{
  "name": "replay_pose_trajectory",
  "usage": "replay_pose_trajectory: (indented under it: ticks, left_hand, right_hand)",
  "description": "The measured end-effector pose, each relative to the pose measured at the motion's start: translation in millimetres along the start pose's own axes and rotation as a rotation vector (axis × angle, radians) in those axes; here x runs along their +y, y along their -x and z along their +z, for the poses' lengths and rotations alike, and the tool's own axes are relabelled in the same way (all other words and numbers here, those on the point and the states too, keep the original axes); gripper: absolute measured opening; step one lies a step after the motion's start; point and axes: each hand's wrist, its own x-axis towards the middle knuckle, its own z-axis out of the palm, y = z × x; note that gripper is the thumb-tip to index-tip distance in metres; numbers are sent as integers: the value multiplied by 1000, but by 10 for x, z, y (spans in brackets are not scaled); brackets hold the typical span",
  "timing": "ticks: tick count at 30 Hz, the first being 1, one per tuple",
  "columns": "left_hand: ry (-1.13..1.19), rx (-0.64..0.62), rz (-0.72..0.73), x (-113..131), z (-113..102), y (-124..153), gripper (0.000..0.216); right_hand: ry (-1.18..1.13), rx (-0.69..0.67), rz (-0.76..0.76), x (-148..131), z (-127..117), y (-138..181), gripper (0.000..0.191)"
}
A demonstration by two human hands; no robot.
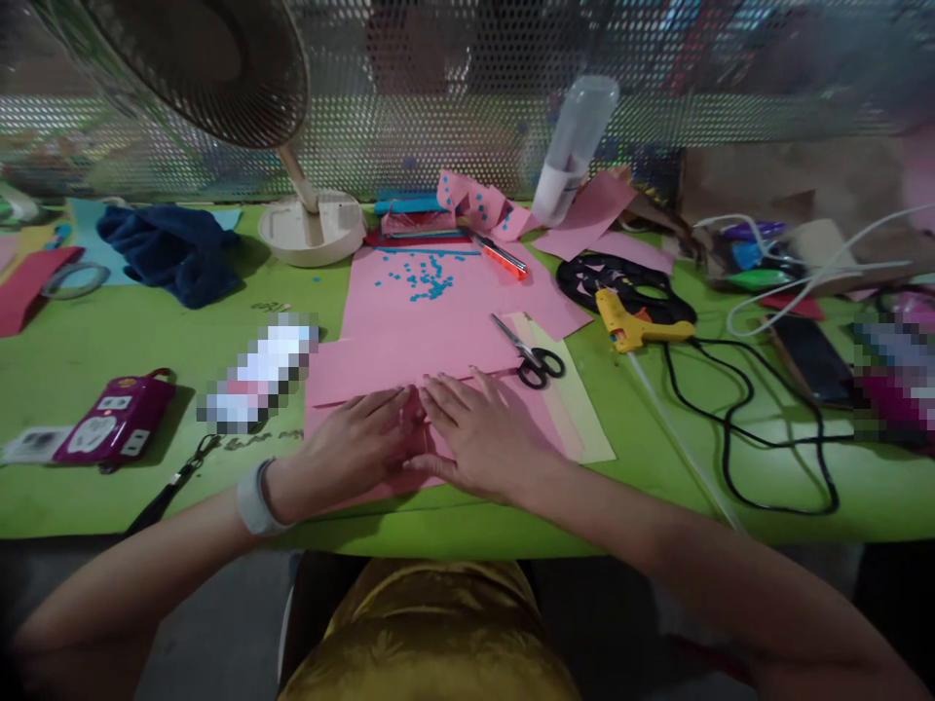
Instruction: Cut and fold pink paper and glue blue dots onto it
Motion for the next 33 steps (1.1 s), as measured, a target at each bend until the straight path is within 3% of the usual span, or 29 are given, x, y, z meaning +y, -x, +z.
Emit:
replay_pose_trajectory:
  ticks: [3,9,15,19,23,26,29,33]
  left_hand:
    - [-3,-40,9,16,-54,0,55]
    - [-33,-23,0,17,-83,6,57]
    - [-37,-98,-26,18,-128,4,57]
    - [-56,-74,-15,31,-147,-15,54]
    - [-44,-27,19,50,-155,-43,37]
    - [-21,-6,24,53,-167,-57,35]
    - [-36,0,31,50,-178,-60,38]
    - [-30,7,26,41,-169,-38,42]
  right_hand:
    - [-24,-36,-15,-3,65,51,79]
    - [-24,-31,-42,56,88,85,84]
    - [60,-59,-27,210,78,284,90]
    - [16,13,1,269,-13,340,78]
    - [-249,110,336,277,-216,131,43]
    - [-584,-189,558,308,-293,-102,37]
    - [-855,-482,638,376,-237,-269,43]
    - [-989,-608,638,460,-131,-351,47]
